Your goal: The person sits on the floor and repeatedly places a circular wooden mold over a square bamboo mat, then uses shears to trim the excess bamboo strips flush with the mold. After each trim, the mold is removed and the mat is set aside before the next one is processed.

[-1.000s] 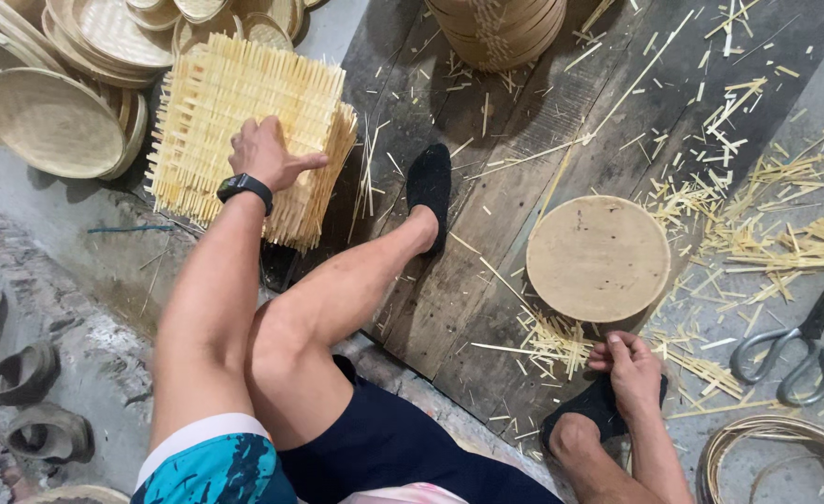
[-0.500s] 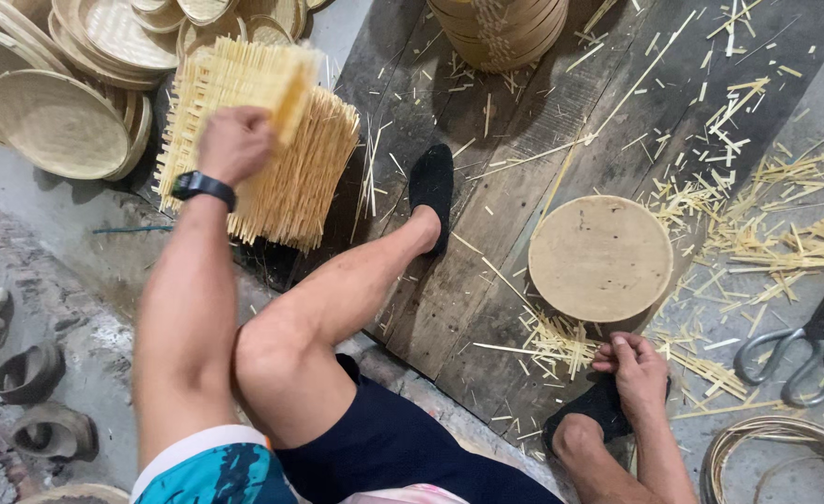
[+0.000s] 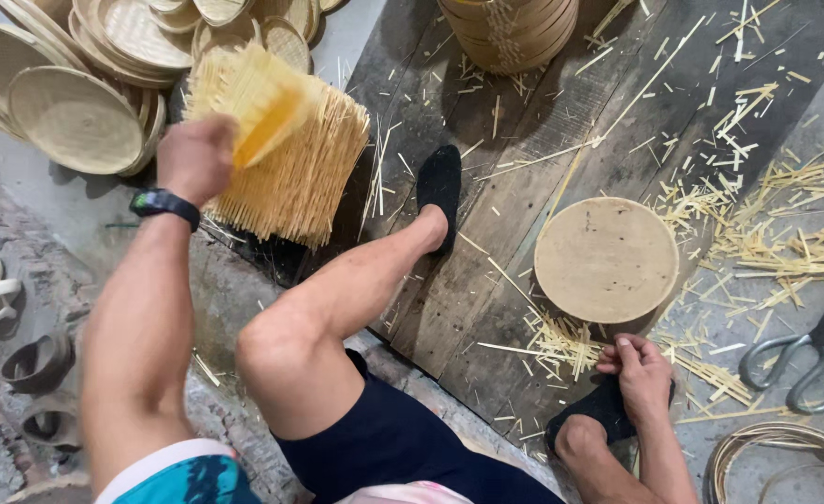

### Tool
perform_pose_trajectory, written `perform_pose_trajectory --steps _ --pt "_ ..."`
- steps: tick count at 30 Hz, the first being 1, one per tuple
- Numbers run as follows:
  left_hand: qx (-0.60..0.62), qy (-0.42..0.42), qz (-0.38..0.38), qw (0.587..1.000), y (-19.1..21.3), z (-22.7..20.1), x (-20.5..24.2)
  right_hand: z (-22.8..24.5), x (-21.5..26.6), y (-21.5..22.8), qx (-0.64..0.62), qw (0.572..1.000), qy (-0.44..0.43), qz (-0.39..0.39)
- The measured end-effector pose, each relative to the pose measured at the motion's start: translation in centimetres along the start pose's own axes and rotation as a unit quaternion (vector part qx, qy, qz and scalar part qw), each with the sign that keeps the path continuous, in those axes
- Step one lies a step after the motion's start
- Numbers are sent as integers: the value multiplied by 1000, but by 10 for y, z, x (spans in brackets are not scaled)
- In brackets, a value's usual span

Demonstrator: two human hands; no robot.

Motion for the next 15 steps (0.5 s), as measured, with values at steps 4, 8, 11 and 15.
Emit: perform_pose_trajectory --steps 4,8,11,15 --pt "82 124 -216 965 23 79 -8 -2 5 5 -46 999 22 17" --pt "212 301 -224 902 61 89 -1 -3 1 3 -60 998 3 10" --pt "133 176 -75 972 63 53 13 -5 -2 2 -36 999 11 9" --pt "51 165 -181 968 48 66 22 -5 -1 3 -36 999 8 22"
Point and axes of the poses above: each hand's wrist, its own x-axis away from the middle knuckle, its own y-axis out of the back of the hand, z = x × y, the point moved 1 cm from there along -x, towards the middle knuckle, and after that the axes turned 7 degrees about x, right-handed, at the moved point
